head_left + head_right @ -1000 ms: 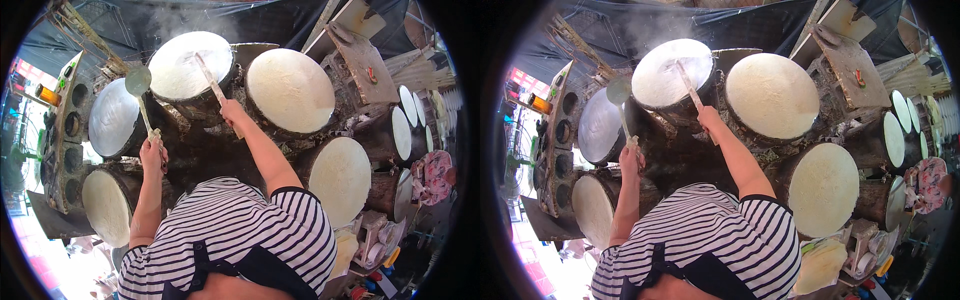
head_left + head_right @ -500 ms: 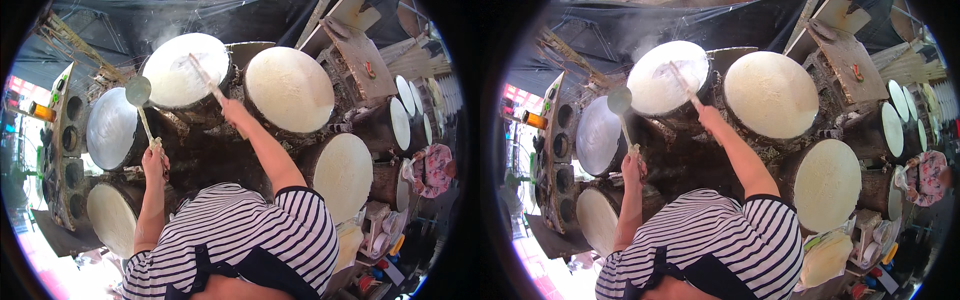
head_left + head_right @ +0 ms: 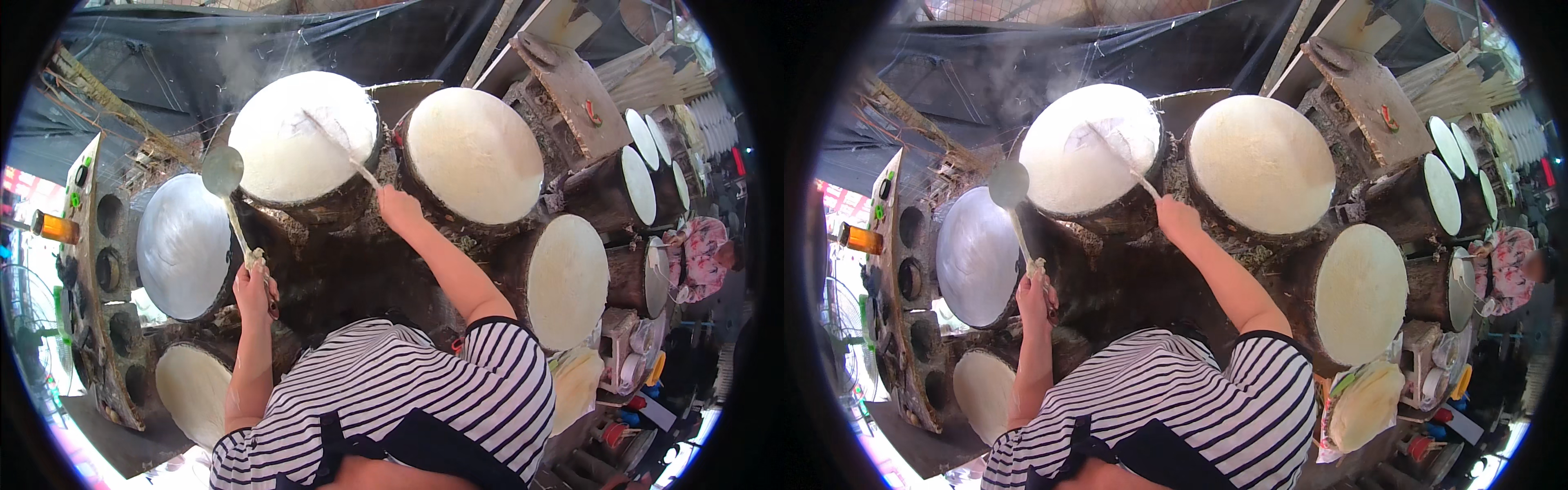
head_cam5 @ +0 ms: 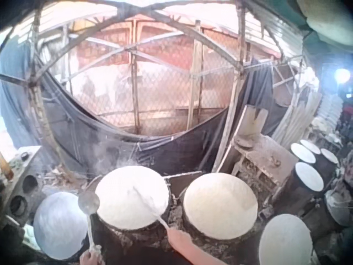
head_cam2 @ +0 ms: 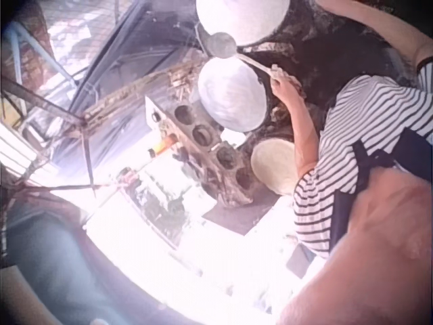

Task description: The person ladles batter onto hot round griddles, spreads it into thin circles, and removes cooked crepes to a stack. They repeat this cycle across multiple griddles, using a ladle and a wooden spreader.

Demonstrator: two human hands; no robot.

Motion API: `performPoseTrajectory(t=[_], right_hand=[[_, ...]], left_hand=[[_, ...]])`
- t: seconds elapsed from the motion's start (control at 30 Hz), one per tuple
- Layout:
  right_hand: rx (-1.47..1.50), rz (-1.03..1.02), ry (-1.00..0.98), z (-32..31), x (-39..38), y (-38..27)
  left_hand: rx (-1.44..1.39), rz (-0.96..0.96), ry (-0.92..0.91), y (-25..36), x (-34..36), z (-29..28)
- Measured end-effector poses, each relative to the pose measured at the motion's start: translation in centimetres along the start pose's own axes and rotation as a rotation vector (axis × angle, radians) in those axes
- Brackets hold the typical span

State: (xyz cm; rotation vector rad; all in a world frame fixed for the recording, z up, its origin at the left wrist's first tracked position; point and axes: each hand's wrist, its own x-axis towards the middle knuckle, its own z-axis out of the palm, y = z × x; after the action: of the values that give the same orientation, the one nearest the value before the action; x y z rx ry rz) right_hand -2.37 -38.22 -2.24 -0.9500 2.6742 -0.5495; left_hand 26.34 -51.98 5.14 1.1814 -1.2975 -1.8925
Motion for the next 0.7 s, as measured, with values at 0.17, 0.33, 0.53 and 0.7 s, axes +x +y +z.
performPoseTrajectory(t=[0.17, 0.33, 0.53, 0.7], right_hand=[[-0.144, -0.027, 0.21, -0.5, 7.7, -0.2], [-0.233, -0.179, 0.235, -3.1, 16.4, 0.9], [0.064, -0.044, 0.291, -2.0, 7.6, -3.5], [0.038, 0.147, 0.135, 0.9, 8.6, -1.9]], left_hand=[[0.021, -0.039, 0.028, -0.2, 1.5, -0.9], [0.024, -0.047, 0.043, 0.4, 1.7, -1.0], [-0.005, -0.055, 0.048, -0.8, 2.7, -2.2], [0.019, -0.116, 0.007, -1.5, 2.8, -1.5]])
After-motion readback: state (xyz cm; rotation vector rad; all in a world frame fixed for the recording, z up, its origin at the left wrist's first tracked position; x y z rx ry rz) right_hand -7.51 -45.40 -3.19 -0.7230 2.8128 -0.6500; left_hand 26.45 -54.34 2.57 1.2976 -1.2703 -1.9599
